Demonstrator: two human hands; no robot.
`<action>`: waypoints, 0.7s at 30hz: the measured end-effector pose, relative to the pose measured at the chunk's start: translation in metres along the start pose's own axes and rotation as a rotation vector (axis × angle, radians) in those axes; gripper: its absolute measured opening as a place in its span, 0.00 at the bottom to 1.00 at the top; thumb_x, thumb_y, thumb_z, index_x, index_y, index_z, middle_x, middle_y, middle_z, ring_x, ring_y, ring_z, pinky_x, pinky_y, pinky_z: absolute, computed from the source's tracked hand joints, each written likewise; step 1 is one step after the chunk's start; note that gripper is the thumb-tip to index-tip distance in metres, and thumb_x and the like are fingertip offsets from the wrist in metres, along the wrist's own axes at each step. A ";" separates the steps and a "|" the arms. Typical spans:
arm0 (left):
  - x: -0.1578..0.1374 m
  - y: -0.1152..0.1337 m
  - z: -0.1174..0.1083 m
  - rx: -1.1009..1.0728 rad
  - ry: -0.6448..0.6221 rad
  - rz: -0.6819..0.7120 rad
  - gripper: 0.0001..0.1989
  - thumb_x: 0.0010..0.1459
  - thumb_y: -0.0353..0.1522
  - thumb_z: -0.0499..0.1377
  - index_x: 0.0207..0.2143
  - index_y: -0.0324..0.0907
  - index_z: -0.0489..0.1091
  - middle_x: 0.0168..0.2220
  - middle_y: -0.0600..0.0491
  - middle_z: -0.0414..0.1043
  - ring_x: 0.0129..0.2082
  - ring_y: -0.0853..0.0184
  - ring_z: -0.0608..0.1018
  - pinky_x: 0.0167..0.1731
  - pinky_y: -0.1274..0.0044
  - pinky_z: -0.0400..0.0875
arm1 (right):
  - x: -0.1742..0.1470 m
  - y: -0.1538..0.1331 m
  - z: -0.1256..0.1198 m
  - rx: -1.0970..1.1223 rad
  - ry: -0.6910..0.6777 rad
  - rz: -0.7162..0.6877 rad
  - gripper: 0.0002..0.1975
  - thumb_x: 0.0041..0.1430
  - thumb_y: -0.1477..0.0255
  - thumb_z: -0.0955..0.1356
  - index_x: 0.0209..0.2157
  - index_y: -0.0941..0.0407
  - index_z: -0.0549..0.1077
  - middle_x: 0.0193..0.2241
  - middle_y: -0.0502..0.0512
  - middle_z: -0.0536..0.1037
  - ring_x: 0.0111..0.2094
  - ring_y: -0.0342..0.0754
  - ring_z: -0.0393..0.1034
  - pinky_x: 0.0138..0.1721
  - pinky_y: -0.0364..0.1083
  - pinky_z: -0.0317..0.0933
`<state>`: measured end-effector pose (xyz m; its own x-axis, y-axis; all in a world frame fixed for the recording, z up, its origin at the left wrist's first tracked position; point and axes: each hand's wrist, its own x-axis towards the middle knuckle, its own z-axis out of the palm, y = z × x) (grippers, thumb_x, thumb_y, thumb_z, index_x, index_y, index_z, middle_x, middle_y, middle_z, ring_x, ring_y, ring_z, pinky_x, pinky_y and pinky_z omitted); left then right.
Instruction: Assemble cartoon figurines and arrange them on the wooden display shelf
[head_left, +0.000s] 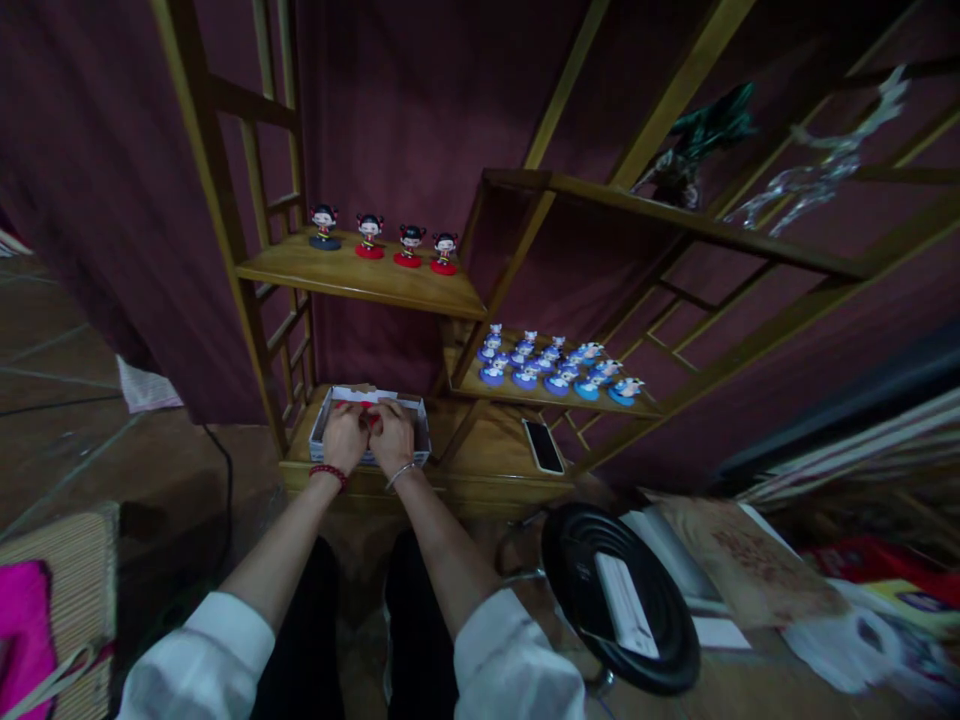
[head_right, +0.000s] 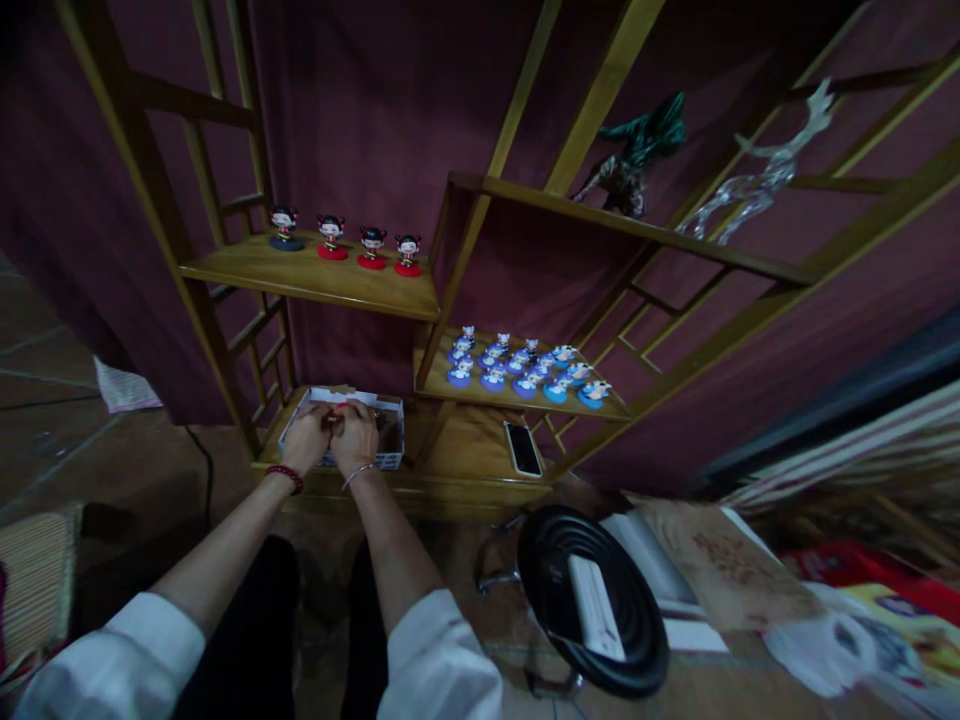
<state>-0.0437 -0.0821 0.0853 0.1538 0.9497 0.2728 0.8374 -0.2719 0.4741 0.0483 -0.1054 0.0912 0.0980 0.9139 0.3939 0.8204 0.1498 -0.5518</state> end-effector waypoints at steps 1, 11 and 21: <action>-0.001 -0.003 0.008 0.026 -0.030 0.001 0.16 0.49 0.26 0.46 0.38 0.38 0.67 0.42 0.46 0.68 0.43 0.64 0.68 0.42 0.75 0.61 | -0.001 0.006 0.005 -0.011 -0.018 0.025 0.15 0.45 0.82 0.60 0.34 0.56 0.70 0.43 0.53 0.68 0.45 0.44 0.60 0.49 0.42 0.52; -0.011 -0.025 0.059 0.206 -0.228 0.085 0.15 0.49 0.27 0.45 0.33 0.36 0.70 0.37 0.43 0.70 0.44 0.61 0.68 0.45 0.72 0.55 | -0.017 0.050 0.038 -0.143 -0.181 0.147 0.16 0.45 0.81 0.60 0.37 0.57 0.69 0.43 0.56 0.69 0.48 0.44 0.59 0.50 0.42 0.52; -0.008 -0.031 0.066 0.246 -0.151 -0.026 0.17 0.53 0.32 0.43 0.33 0.37 0.70 0.37 0.42 0.70 0.43 0.59 0.67 0.39 0.71 0.57 | -0.021 0.067 0.056 -0.190 -0.239 0.133 0.15 0.46 0.81 0.61 0.38 0.61 0.70 0.39 0.62 0.72 0.51 0.47 0.56 0.51 0.44 0.50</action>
<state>-0.0366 -0.0707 0.0133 0.1911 0.9734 0.1267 0.9413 -0.2183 0.2574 0.0700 -0.0930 0.0045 0.0951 0.9867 0.1316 0.9018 -0.0295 -0.4312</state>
